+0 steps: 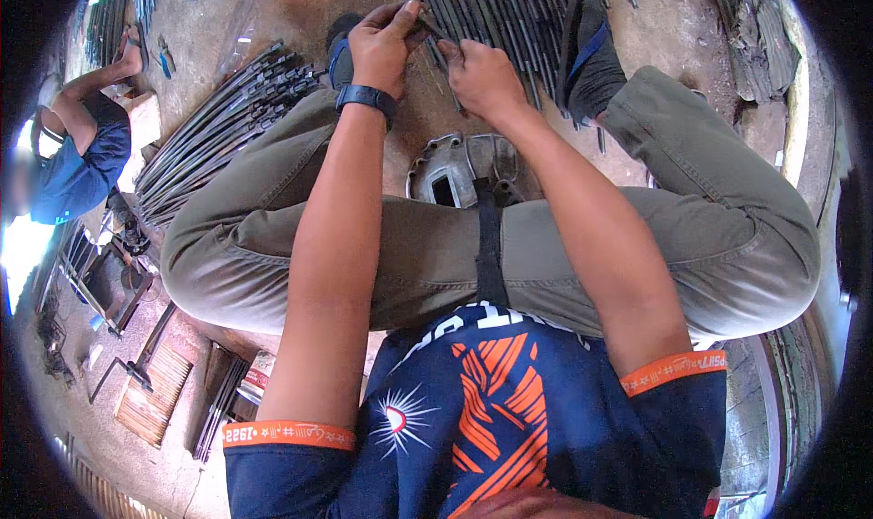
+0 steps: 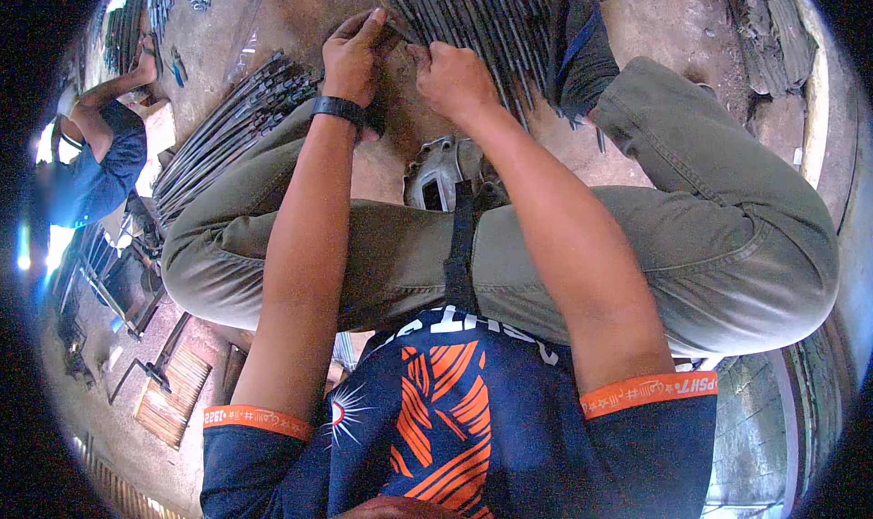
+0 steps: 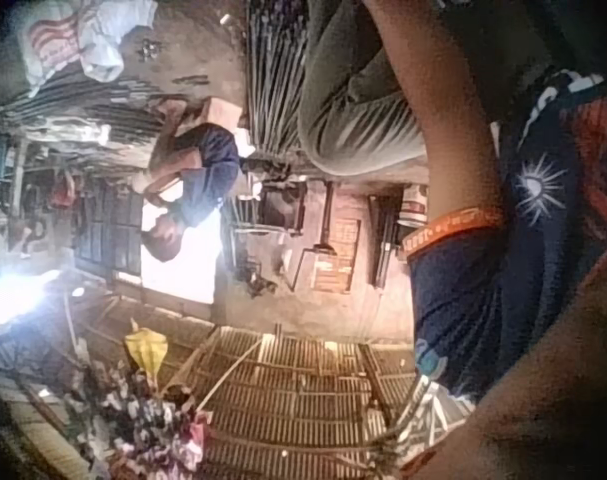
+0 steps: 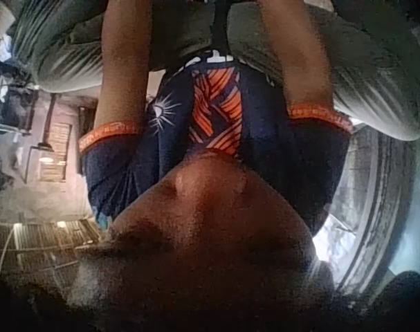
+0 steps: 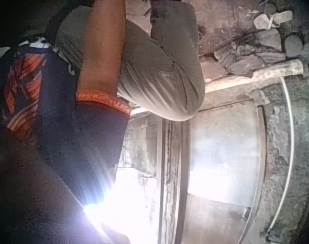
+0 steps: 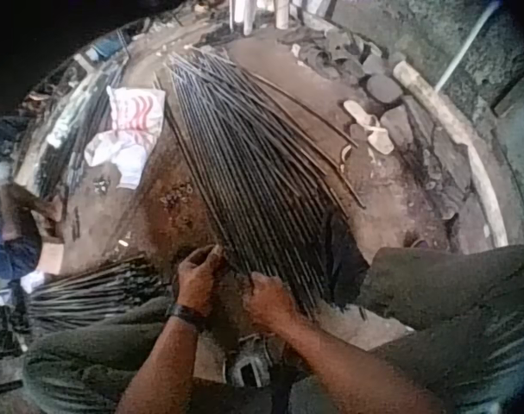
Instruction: The person is threading metal rings onto long metal rods while sitting in a workshop.
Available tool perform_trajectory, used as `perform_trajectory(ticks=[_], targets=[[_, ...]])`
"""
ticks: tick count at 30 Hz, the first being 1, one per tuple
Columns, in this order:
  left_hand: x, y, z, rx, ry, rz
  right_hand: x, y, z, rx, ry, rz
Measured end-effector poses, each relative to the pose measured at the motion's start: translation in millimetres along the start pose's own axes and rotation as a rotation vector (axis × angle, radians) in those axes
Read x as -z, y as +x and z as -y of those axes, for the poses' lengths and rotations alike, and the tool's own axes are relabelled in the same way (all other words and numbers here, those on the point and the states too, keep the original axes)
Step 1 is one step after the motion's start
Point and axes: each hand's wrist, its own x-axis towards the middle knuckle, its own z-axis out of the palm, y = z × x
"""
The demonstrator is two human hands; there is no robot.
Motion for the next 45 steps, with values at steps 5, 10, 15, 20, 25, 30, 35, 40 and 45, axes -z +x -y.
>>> perform_trajectory(ticks=[5, 10, 15, 20, 25, 30, 35, 40, 45], targets=[[-6, -4, -3, 0.041, -0.088, 0.021, -2, 0, -3, 0.056, 0.002, -0.023], [-12, -6, -1, -0.068, 0.154, -0.065, -6, -3, -1, 0.029, -0.035, -0.055], [-17, -6, 4, -0.049, 0.015, -0.138, -4, -4, -1, 0.009, -0.065, -0.080], [-13, -4, 1, -0.013, -0.059, -0.171, -5, -2, -7, 0.019, -0.067, -0.055], [-3, 1, -2, 0.012, -0.047, 0.002, -1, -2, 0, 0.007, -0.048, -0.048], [-12, -2, -5, -0.048, 0.091, -0.024, 6, 1, 1, 0.004, -0.065, 0.008], [-13, 1, -6, -0.178, 0.333, 0.012, 8, 0, 4, -0.004, -0.085, 0.044], [-9, 3, -6, 0.033, -0.107, -0.002, 9, -2, 7, -0.013, -0.086, 0.017], [-12, 1, -10, 0.063, -0.133, 0.028, 9, -1, 4, -0.004, -0.115, -0.008]])
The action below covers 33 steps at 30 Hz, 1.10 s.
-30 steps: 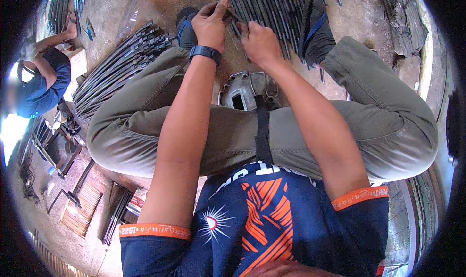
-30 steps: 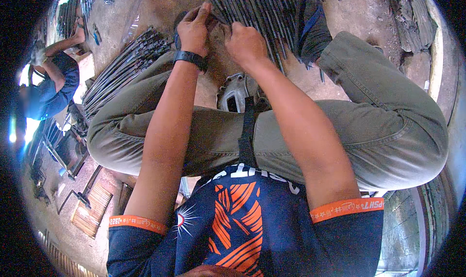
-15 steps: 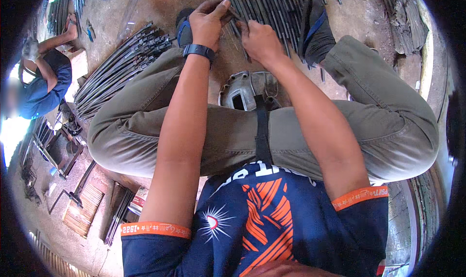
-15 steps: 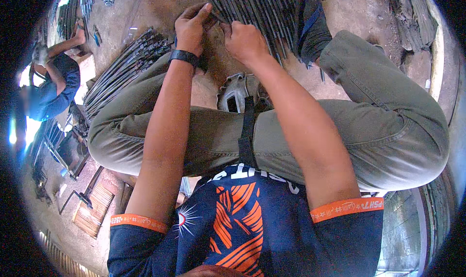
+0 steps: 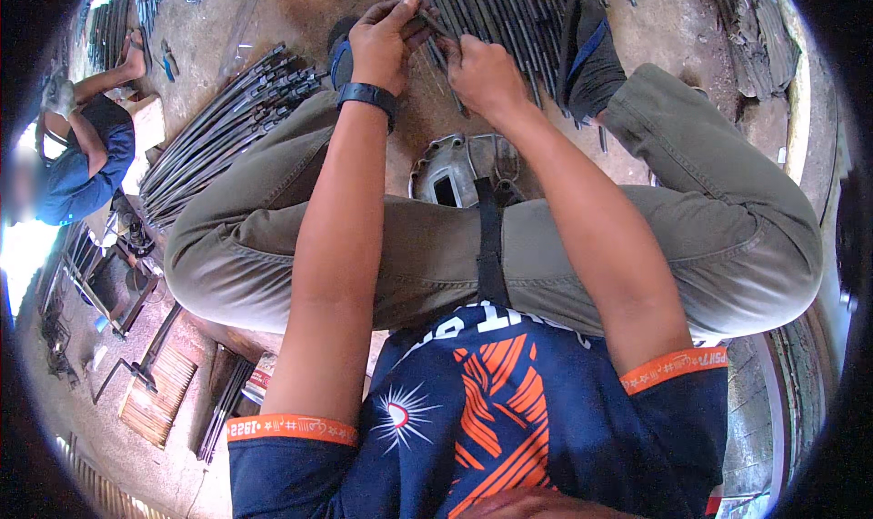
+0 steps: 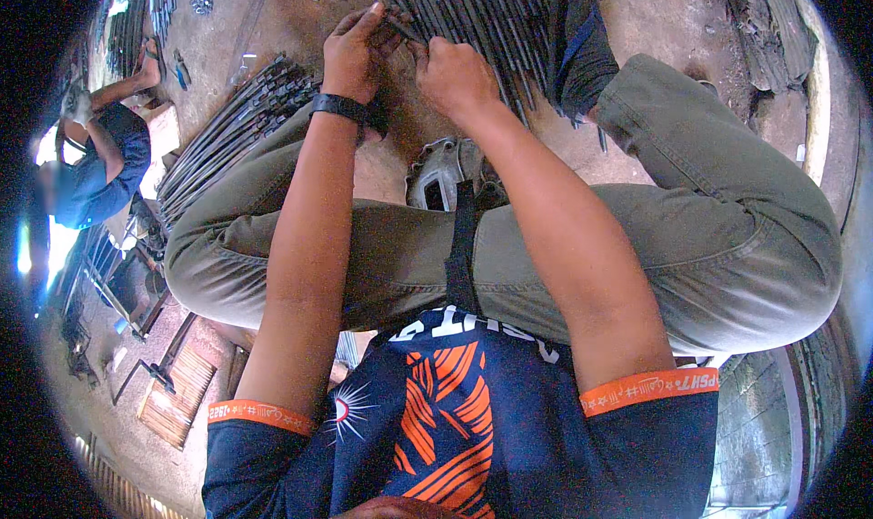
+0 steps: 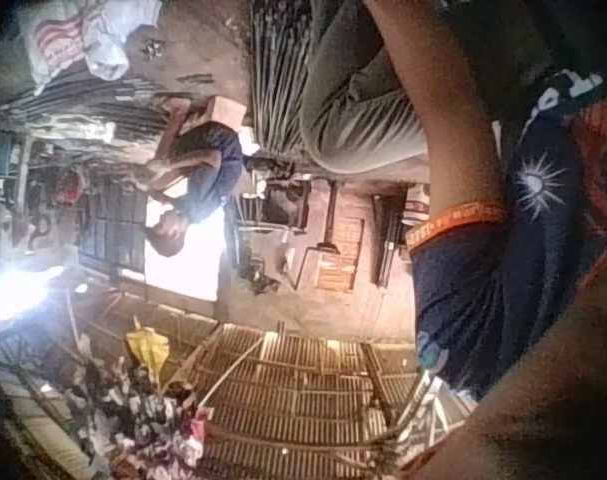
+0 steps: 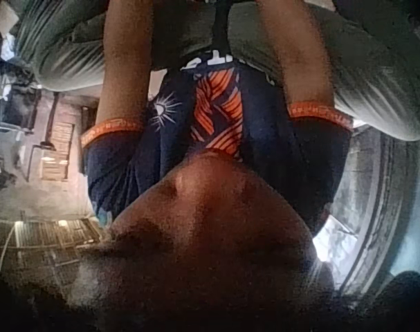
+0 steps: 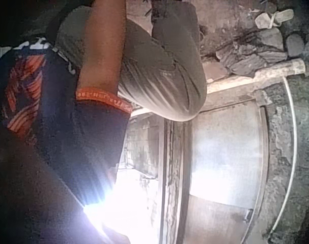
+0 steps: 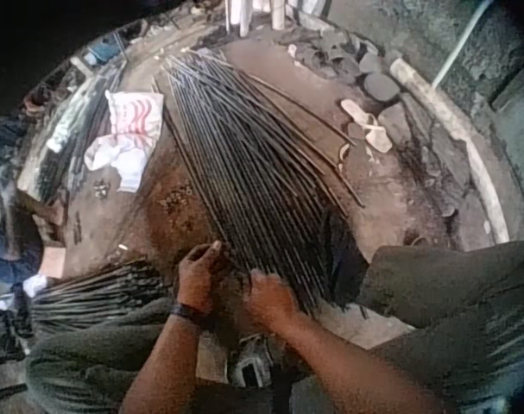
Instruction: The person is threading metal rings onto long metal rods while sitting in a workshop.
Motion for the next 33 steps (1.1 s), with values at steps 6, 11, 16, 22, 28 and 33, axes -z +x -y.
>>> perform_trajectory(ticks=[6, 11, 16, 22, 28, 33], targets=[[5, 3, -3, -0.016, 0.044, -0.007, -1, -1, 2, 0.001, 0.022, -0.012], [9, 4, 4, -0.080, 0.101, -0.058, -2, -1, 0, -0.014, 0.024, -0.016], [10, 1, 4, 0.009, 0.044, -0.014, 2, -1, 3, -0.029, 0.035, -0.011], [8, 0, 4, 0.015, 0.023, -0.010, -3, 1, -1, -0.009, 0.019, -0.062], [9, 3, 7, -0.118, 0.153, -0.025, -2, 3, -2, -0.032, 0.015, 0.010], [11, 4, 3, -0.031, 0.097, -0.011, -5, 2, -2, 0.009, 0.044, -0.070]])
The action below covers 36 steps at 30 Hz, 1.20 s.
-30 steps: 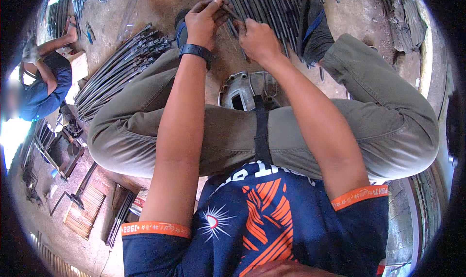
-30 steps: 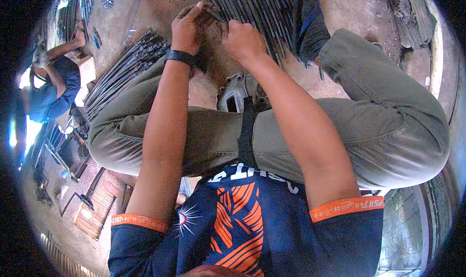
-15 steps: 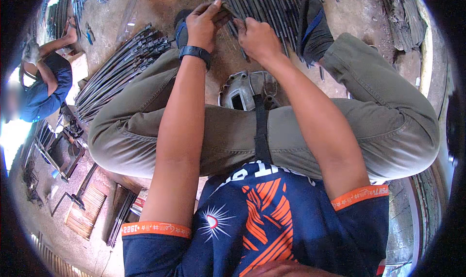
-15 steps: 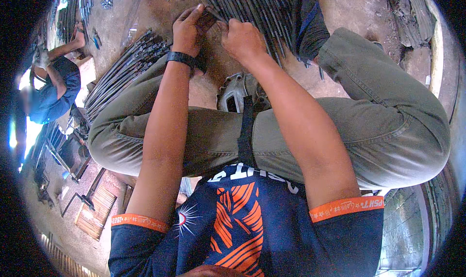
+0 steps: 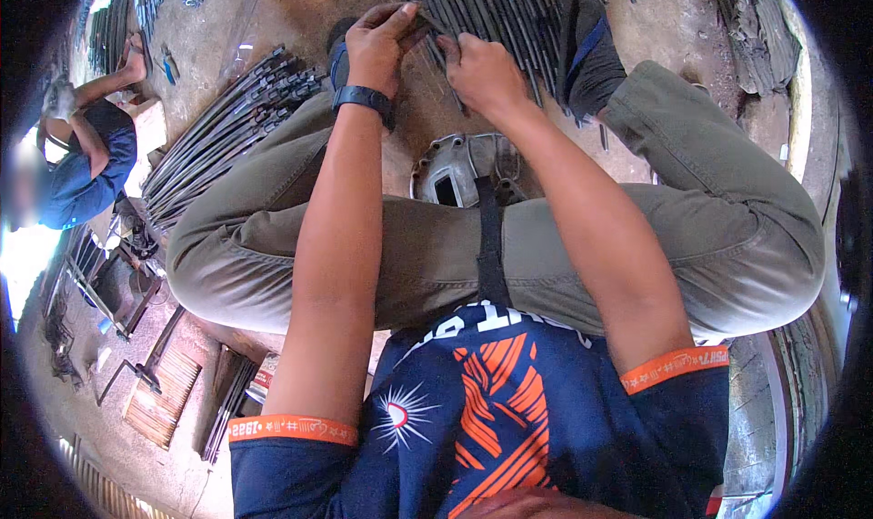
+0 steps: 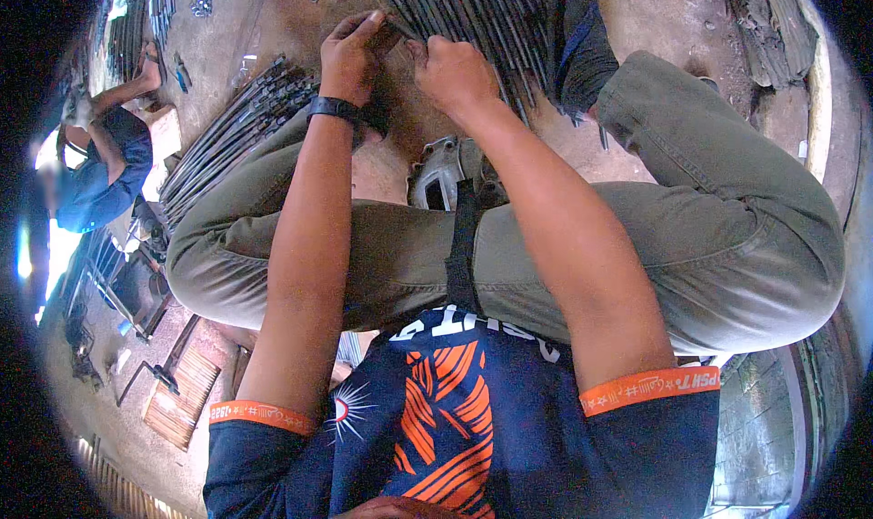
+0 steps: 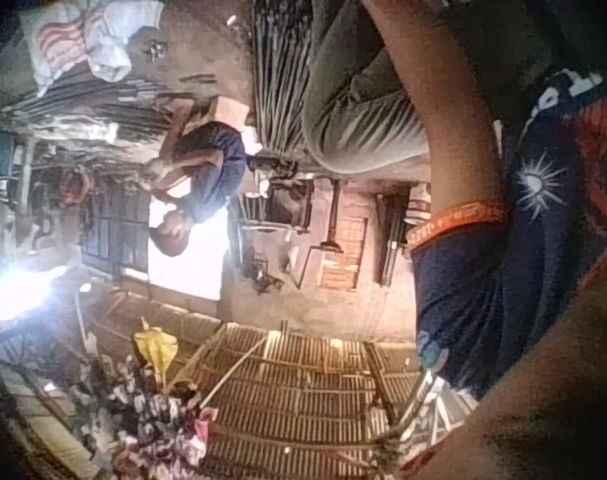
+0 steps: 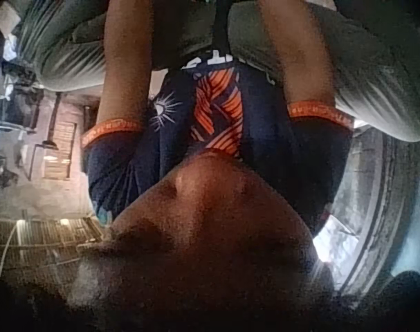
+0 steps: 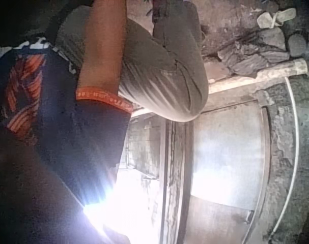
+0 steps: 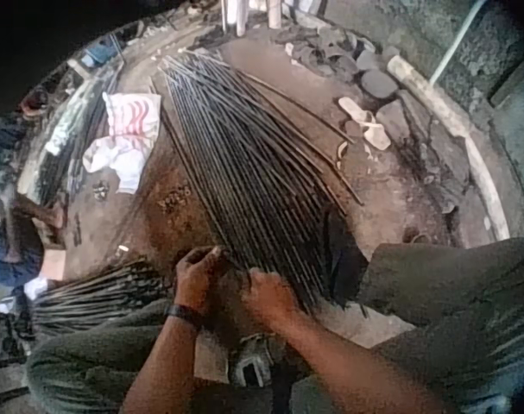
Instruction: The person is threading metal rings onto long metal rods while sitting in a workshop.
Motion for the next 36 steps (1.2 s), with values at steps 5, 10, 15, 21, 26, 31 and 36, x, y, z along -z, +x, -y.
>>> perform_trajectory(ticks=[5, 10, 15, 21, 26, 31, 36], targets=[[3, 1, -5, 0.011, 0.042, 0.059, 2, 0, 2, -0.010, -0.014, 0.045], [5, 2, -5, -0.069, 0.195, 0.184, -3, 0, -3, 0.028, -0.028, -0.035], [9, 4, -8, -0.083, 0.251, 0.213, -1, -1, 0, 0.012, 0.005, 0.008], [22, 9, -15, -0.014, 0.246, 0.324, 3, 0, 4, -0.018, 0.056, 0.095], [21, 7, -14, 0.063, 0.181, 0.373, 0, 9, -10, 0.051, 0.173, 0.163], [8, 4, -22, -0.087, 0.579, 0.151, -9, 9, -17, 0.098, 0.106, 0.055], [-13, 1, -37, -0.178, 1.207, 0.031, -7, 6, -13, 0.071, 0.082, -0.023]])
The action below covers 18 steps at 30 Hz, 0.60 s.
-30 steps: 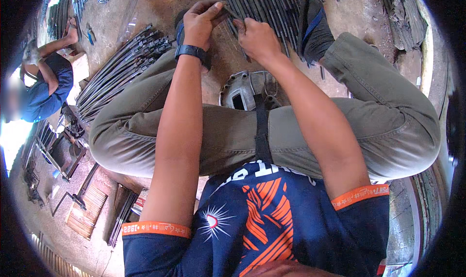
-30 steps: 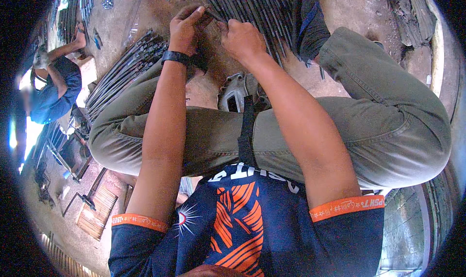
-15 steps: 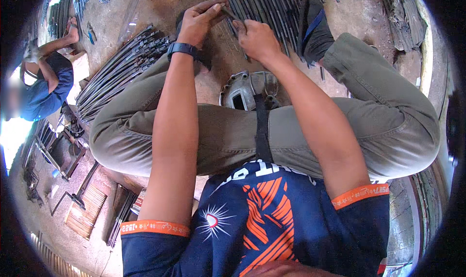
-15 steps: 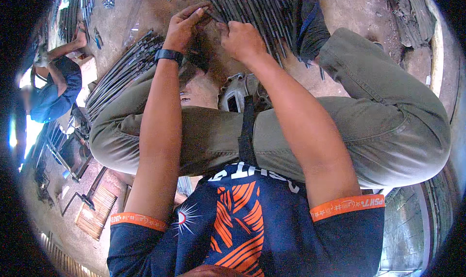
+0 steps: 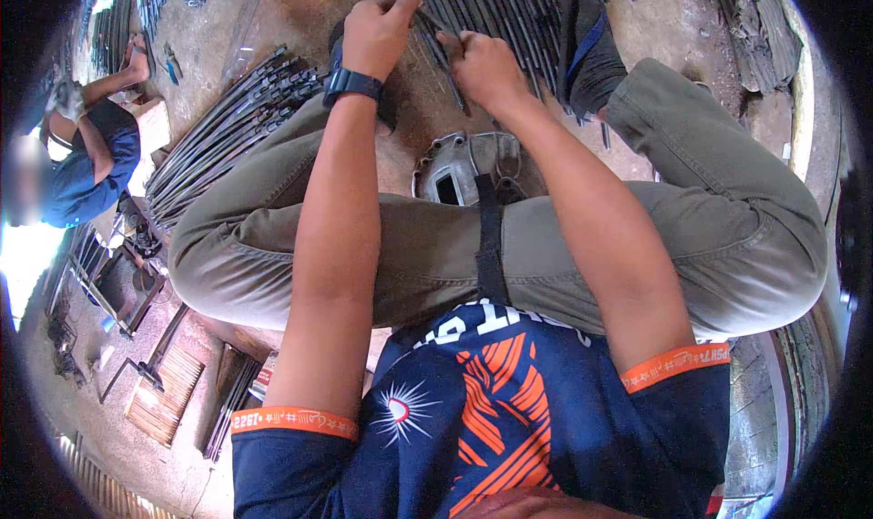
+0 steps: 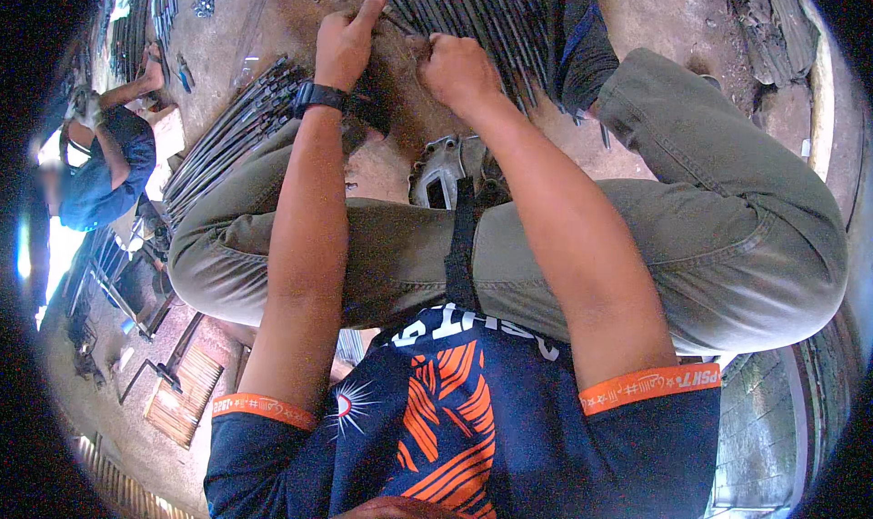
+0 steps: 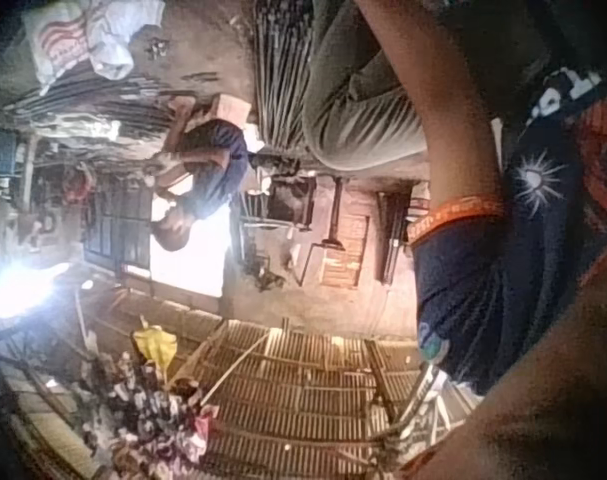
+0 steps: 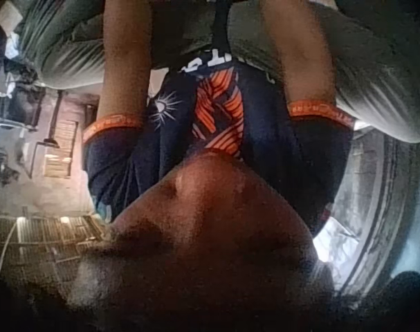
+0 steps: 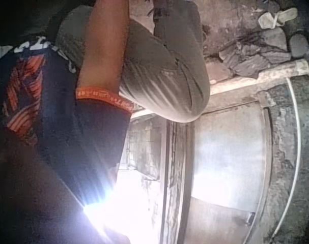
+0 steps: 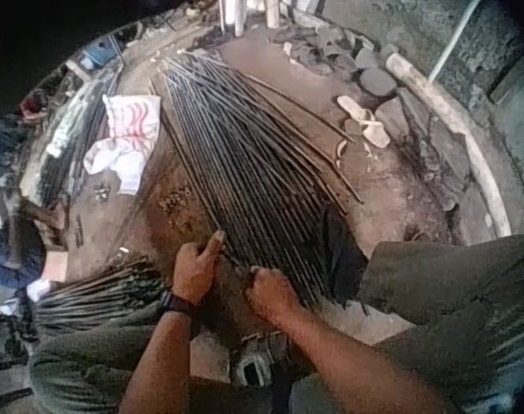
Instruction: The person is threading metal rings onto long metal rods while sitting in a workshop.
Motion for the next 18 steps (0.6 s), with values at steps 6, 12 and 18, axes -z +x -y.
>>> perform_trajectory(ticks=[6, 12, 18], targets=[[-15, 8, 7, -0.133, 0.297, -0.128, 1, -7, 8, -0.059, -0.109, 0.052], [-8, 7, 12, -0.204, 0.238, -0.032, 12, -3, 16, -0.033, 0.012, 0.109], [-15, 3, 19, -0.094, -0.274, 0.021, 8, 9, -7, 0.020, 0.244, 0.194]])
